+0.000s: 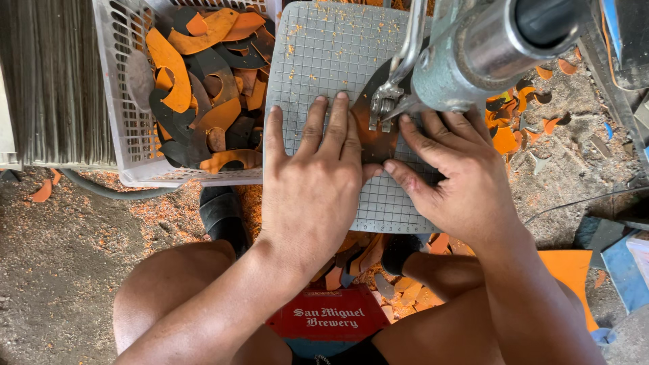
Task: The person uses a vertical cutting machine to trim orange and black sole pieces. They feed each piece under the blade, guide it along the edge, and place the finished pieces into a nearby white basket.
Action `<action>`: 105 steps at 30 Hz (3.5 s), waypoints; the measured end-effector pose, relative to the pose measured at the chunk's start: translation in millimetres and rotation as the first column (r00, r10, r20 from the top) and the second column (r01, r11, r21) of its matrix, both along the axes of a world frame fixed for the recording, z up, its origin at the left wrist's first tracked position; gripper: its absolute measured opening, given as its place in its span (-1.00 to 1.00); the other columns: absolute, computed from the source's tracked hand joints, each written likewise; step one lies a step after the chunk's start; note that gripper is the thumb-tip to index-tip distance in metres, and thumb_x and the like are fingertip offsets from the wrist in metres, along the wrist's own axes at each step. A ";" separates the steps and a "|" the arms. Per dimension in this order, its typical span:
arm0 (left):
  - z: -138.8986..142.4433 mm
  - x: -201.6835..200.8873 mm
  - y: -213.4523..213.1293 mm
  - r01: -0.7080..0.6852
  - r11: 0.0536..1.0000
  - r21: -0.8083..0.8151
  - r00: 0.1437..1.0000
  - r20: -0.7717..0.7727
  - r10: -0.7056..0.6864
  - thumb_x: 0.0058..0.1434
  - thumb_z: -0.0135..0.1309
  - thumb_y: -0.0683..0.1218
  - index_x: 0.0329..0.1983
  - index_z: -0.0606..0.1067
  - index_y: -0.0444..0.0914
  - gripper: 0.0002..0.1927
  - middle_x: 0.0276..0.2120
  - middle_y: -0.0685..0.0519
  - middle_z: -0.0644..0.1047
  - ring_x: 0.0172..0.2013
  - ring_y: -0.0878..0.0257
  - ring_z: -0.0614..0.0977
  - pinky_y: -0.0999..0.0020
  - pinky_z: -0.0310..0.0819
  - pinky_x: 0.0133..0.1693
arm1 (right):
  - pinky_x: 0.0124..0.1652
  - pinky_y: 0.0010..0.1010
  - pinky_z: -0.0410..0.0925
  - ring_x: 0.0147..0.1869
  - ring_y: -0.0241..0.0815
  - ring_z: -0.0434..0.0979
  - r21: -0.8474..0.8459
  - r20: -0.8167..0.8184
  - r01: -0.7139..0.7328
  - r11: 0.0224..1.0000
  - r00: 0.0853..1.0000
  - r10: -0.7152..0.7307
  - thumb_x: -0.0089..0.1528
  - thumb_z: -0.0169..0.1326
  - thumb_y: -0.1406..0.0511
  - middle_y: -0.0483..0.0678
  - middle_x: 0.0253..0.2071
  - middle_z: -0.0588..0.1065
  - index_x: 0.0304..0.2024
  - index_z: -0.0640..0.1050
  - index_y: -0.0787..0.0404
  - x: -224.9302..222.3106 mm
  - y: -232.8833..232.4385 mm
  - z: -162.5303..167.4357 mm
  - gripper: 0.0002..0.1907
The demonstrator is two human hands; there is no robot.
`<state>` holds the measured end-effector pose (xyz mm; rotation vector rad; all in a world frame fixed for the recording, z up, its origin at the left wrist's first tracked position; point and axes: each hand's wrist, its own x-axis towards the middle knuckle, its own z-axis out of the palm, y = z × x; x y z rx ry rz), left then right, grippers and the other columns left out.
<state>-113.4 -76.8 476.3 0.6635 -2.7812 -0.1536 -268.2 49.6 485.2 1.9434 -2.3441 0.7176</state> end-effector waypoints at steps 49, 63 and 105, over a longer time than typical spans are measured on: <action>-9.5 -28.0 -46.2 0.123 0.992 -0.033 0.991 -0.054 -0.125 0.10 0.14 0.24 0.26 0.52 -0.17 -0.31 0.29 0.16 0.47 0.30 0.17 0.45 -0.37 0.14 0.27 | 0.18 -0.08 0.42 0.00 0.07 0.56 -0.078 -0.256 0.125 0.989 0.956 -0.141 0.36 0.18 0.34 0.10 -0.10 0.59 0.02 0.63 0.36 4.7 -2.9 -18.1 -0.77; -17.3 -30.6 -47.3 0.111 0.994 -0.001 0.989 -0.096 -0.111 0.13 0.11 0.23 0.23 0.54 0.17 -0.45 0.27 0.20 0.49 0.31 0.12 0.43 -0.38 0.09 0.29 | 0.15 -0.12 0.45 0.01 0.06 0.60 -0.085 -0.268 0.164 0.983 0.946 -0.182 0.34 0.19 0.35 0.04 -0.13 0.59 0.00 0.66 0.32 7.0 -3.0 -23.2 -0.78; 17.8 81.1 -115.8 -0.412 0.859 0.305 0.908 0.214 0.360 0.32 0.27 0.25 0.01 0.58 -0.28 -0.48 -0.34 -0.25 0.64 -0.26 -0.14 0.71 -0.07 0.55 -0.14 | 0.20 0.01 0.20 0.43 0.19 0.20 0.794 0.246 -0.052 0.606 0.939 -0.241 0.26 0.15 0.26 0.05 0.45 0.19 0.39 0.34 -0.16 113.2 75.6 -371.2 -0.37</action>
